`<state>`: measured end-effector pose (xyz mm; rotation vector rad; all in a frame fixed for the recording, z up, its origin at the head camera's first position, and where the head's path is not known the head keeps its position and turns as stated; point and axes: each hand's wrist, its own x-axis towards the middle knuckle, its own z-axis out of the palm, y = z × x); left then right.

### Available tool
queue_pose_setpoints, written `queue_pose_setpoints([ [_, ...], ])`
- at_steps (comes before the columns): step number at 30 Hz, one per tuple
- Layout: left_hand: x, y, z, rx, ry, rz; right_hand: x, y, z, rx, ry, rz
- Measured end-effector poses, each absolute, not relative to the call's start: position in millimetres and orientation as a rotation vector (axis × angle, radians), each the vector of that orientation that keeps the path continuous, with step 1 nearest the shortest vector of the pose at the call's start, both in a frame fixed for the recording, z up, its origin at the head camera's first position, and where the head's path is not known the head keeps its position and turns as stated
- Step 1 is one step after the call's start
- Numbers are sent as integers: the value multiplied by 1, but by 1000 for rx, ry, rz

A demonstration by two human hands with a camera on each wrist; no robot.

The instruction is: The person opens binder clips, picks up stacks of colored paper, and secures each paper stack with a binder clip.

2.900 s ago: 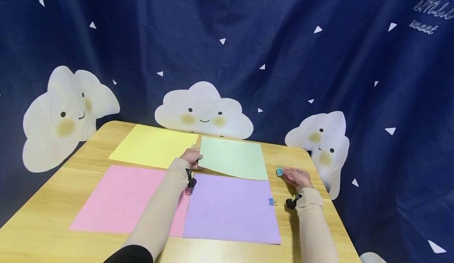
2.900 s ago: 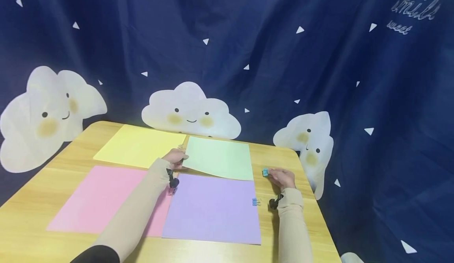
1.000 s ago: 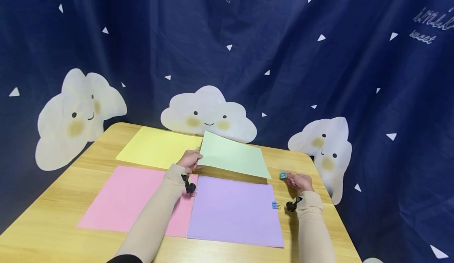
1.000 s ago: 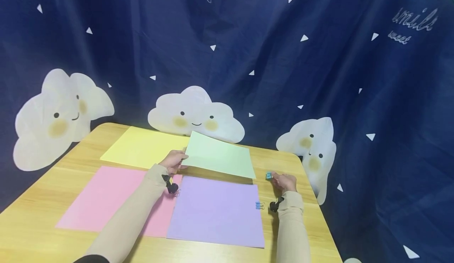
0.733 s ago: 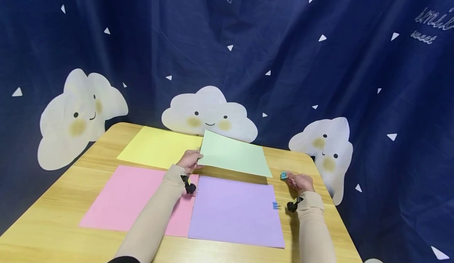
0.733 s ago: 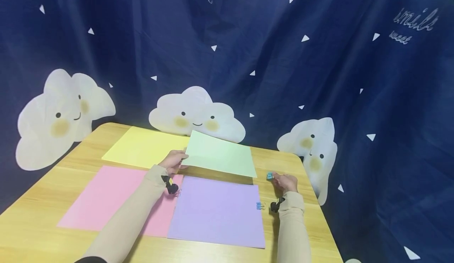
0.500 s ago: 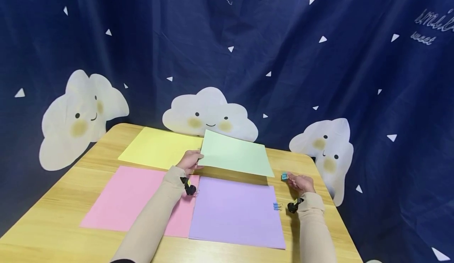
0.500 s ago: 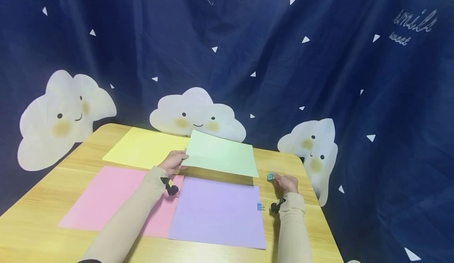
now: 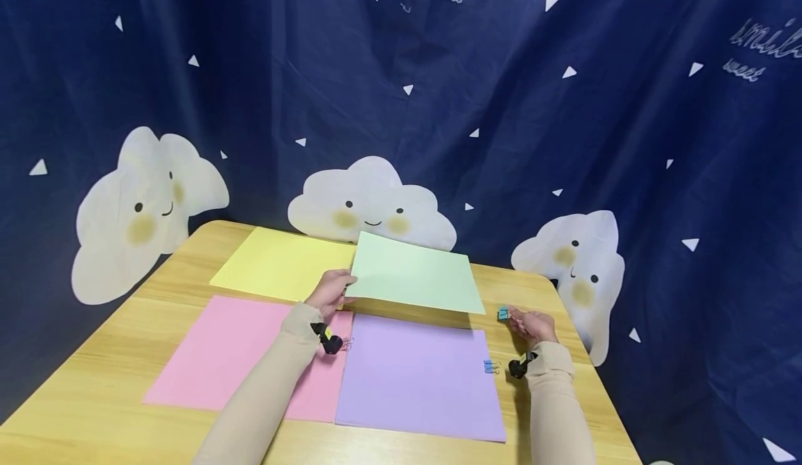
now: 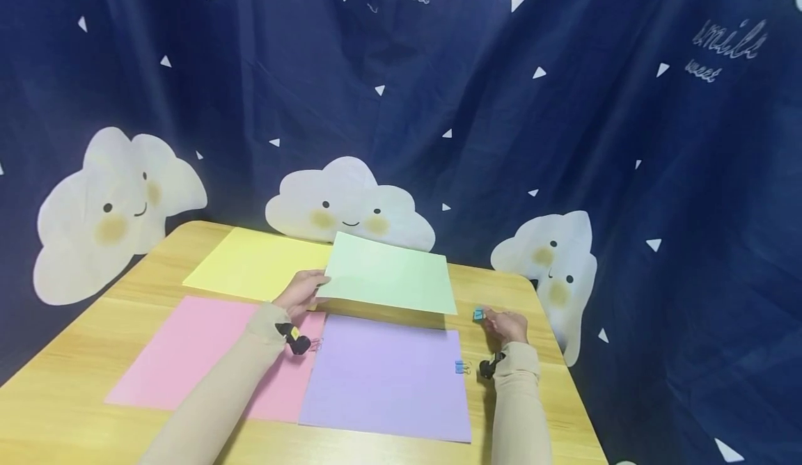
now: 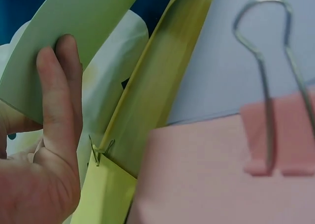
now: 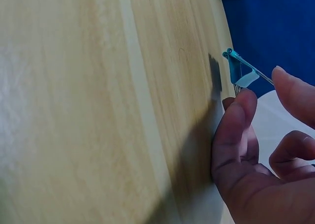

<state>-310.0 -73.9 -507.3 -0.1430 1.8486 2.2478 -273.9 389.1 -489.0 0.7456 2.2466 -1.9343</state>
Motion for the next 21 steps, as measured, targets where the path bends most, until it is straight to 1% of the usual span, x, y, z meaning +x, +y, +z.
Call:
queue_pose_setpoints([
  [21, -300, -87, -518, -171, 1745, 2358, -277, 391, -492, 756, 2218, -1978],
])
